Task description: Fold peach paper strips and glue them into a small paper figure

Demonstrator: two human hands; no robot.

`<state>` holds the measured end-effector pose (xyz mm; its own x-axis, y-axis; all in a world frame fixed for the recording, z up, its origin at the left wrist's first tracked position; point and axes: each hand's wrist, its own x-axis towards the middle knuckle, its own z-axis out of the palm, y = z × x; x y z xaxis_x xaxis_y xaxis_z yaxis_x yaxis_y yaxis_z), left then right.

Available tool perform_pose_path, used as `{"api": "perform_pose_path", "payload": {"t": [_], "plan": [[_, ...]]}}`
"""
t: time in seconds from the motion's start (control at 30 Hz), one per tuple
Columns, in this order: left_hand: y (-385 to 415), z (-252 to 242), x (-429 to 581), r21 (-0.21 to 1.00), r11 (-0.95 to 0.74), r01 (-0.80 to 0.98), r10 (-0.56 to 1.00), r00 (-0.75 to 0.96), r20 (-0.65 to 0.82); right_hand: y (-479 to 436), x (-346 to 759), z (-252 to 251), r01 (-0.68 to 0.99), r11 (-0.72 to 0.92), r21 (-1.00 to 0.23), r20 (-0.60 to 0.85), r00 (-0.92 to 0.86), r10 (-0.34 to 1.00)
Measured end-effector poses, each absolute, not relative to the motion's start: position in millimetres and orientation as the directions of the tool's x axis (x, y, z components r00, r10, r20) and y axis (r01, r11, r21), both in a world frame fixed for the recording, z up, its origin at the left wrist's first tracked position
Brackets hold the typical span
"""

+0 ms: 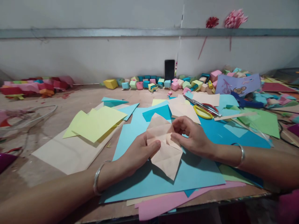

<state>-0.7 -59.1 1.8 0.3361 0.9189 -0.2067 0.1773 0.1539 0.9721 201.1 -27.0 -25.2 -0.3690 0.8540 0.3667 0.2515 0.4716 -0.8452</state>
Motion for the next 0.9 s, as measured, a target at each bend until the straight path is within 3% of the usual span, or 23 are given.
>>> {"api": "perform_pose_path", "payload": {"t": [0.23, 0.53, 0.9], "plan": [[-59.8, 2.4, 1.0, 0.976, 0.185, 0.115, 0.901, 0.376, -0.215, -27.4, 200.4, -18.4, 0.285, 0.494, -0.822, 0.352, -0.428, 0.832], [-60.2, -4.4, -6.8, 0.92, -0.07, 0.385, 0.923, 0.374, -0.086, -28.2, 201.6, -17.0, 0.255, 0.648, -0.717, 0.477, -0.498, 0.724], [-61.9, -1.7, -5.7, 0.897, -0.169, 0.409, 0.907, 0.421, -0.02, -35.4, 199.5, -15.6, 0.348, 0.524, -0.778, 0.412, -0.348, 0.842]]}}
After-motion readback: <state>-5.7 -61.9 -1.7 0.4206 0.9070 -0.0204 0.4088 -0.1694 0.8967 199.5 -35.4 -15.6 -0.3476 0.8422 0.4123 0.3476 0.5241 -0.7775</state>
